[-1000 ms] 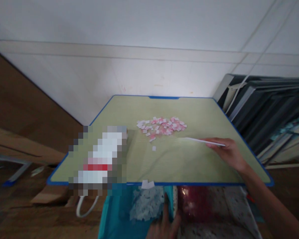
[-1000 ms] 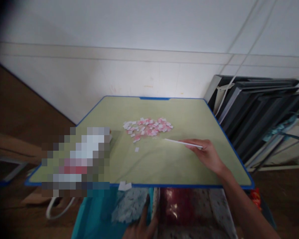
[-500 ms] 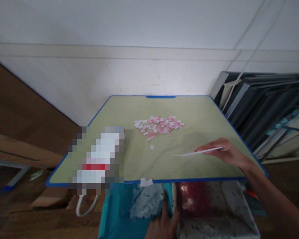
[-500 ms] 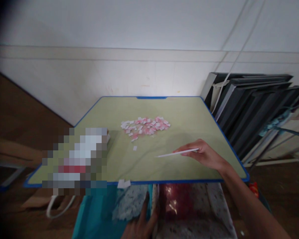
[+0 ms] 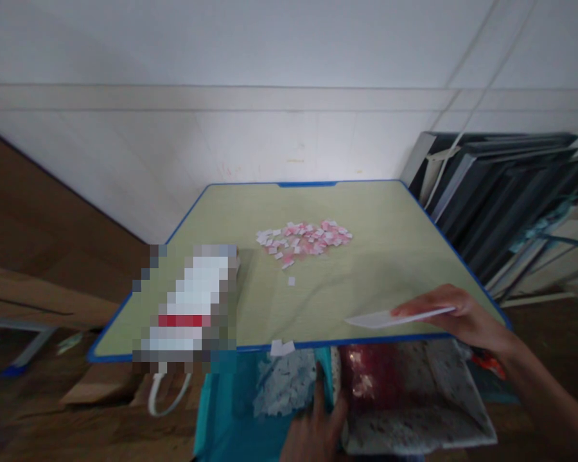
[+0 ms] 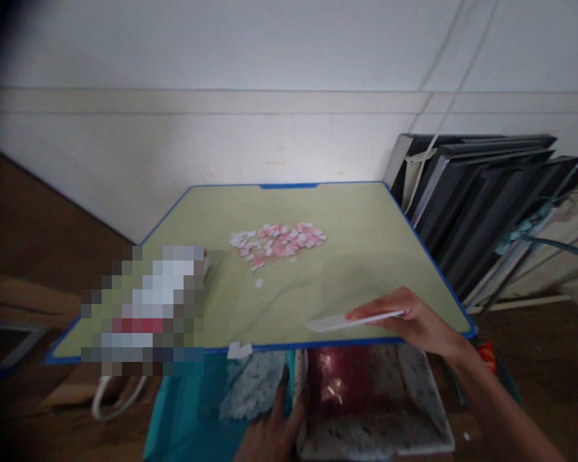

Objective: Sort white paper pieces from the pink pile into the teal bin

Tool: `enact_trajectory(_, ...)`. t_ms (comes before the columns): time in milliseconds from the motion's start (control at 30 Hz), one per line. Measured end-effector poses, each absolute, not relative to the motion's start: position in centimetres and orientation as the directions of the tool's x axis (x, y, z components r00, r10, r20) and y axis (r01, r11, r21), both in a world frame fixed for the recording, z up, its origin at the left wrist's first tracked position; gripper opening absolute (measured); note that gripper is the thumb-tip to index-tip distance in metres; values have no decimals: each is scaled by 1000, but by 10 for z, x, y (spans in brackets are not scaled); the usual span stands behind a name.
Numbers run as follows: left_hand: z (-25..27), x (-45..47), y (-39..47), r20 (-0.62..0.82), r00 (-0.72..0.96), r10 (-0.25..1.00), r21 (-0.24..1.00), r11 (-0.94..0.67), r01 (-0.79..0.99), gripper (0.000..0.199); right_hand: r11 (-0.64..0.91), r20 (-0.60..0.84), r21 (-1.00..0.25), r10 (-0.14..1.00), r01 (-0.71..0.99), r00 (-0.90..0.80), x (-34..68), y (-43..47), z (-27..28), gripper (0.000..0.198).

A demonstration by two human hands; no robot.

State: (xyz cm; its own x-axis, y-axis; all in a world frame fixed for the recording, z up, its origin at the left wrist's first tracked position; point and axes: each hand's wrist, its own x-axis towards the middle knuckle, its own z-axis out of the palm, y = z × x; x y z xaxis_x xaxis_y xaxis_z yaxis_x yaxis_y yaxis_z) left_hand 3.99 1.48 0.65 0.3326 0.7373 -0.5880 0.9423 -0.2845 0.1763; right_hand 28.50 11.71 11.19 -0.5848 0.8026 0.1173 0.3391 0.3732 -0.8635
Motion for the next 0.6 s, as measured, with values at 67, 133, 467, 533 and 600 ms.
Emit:
enact_trajectory(67, 8, 39, 15, -584, 345, 735, 200, -282, 938, 80, 368, 111, -864, 805, 343, -583, 286, 111, 112, 24)
enact_trajectory(133, 9, 38, 16, -574, 356, 737, 217, -282, 934, 80, 359, 99, -864, 808, 353, -581, 288, 107, 110, 26)
enact_trajectory(467, -6, 33, 10, -495, 404, 769, 289, -293, 911, 83, 356, 83, -848, 820, 393, -566, 290, 95, 105, 28)
enact_trajectory(533, -8, 32, 10, -479, 401, 781, 286, -293, 912, 87, 357, 84, -842, 828, 405, -554, 290, 92, 105, 26)
enact_trajectory(600, -10, 32, 10, -462, 414, 785, 292, -306, 906, 87, 350, 81, -836, 840, 422, -537, 290, 89, 105, 26)
